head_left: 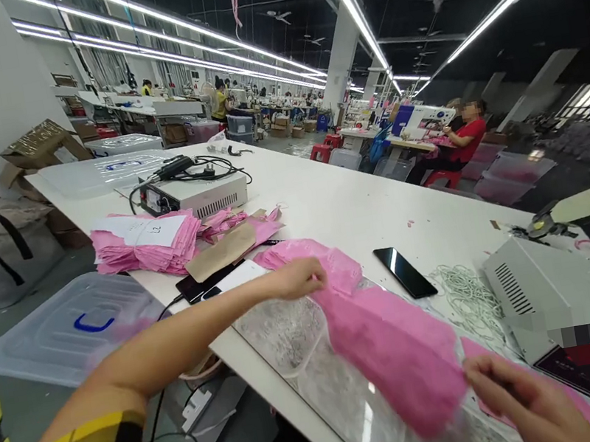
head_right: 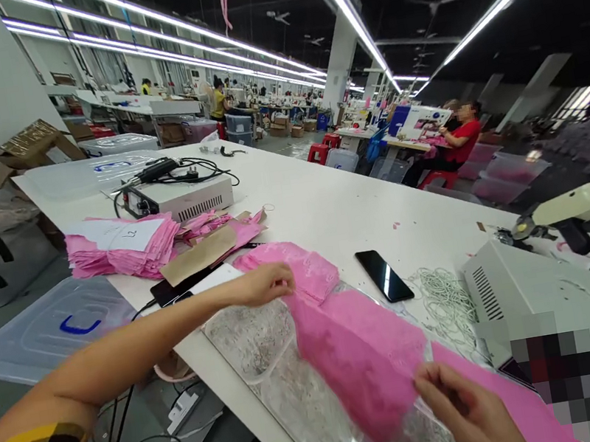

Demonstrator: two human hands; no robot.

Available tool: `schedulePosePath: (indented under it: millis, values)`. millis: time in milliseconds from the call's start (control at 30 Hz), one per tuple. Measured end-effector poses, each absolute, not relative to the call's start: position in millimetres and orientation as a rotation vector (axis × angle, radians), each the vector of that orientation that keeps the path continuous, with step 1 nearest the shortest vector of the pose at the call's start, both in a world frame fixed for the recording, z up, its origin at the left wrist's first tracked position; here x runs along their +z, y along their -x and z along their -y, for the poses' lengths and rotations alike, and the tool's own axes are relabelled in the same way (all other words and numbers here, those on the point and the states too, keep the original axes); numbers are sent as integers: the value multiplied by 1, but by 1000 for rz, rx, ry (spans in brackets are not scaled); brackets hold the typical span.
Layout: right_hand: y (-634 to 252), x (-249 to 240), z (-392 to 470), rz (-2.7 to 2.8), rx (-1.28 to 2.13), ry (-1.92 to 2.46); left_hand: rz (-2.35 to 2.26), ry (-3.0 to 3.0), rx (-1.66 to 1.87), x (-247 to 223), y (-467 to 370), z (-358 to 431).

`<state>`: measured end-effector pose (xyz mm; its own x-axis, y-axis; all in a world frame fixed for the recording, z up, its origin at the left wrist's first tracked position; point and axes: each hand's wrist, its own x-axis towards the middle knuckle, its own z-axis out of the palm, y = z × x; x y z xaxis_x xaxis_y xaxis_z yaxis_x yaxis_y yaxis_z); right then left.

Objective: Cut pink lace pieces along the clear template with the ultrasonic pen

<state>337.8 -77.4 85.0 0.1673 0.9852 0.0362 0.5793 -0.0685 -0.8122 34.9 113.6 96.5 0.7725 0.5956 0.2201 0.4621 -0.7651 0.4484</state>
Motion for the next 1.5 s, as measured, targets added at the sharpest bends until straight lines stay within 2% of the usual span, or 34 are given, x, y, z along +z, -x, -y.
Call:
schedulePosePath:
  millis: [133, 233, 367, 533, 667, 867, 1133, 1500]
  values:
    - [-335, 118, -3, 1439, 331, 1632, -983, -2625, 715, 131, -46, -184]
    - [-314, 122, -50, 1517, 99, 1467, -1085, -2654, 823, 142, -33, -214]
    - [-276, 80, -76, 1760, 242, 1390, -1147, -2732, 673, 119, 5, -218]
    - [-273, 32, -58, 1835, 403, 1452, -1122, -2811, 550, 88, 25, -205]
    - [-315, 29, -20, 1746, 442, 1629, -908, -2876, 561, 83, -10, -174]
    - [-349, 18, 19, 1744, 481, 1778, -437, -3035, 294, 57, -99, -118]
    - [-352, 8, 21, 1723, 483, 1743, -524, -3103, 12, 33, -135, -131]
    - [-353, 16, 21, 1596, 621, 1722, -645, -3080, 209, 37, -154, -97]
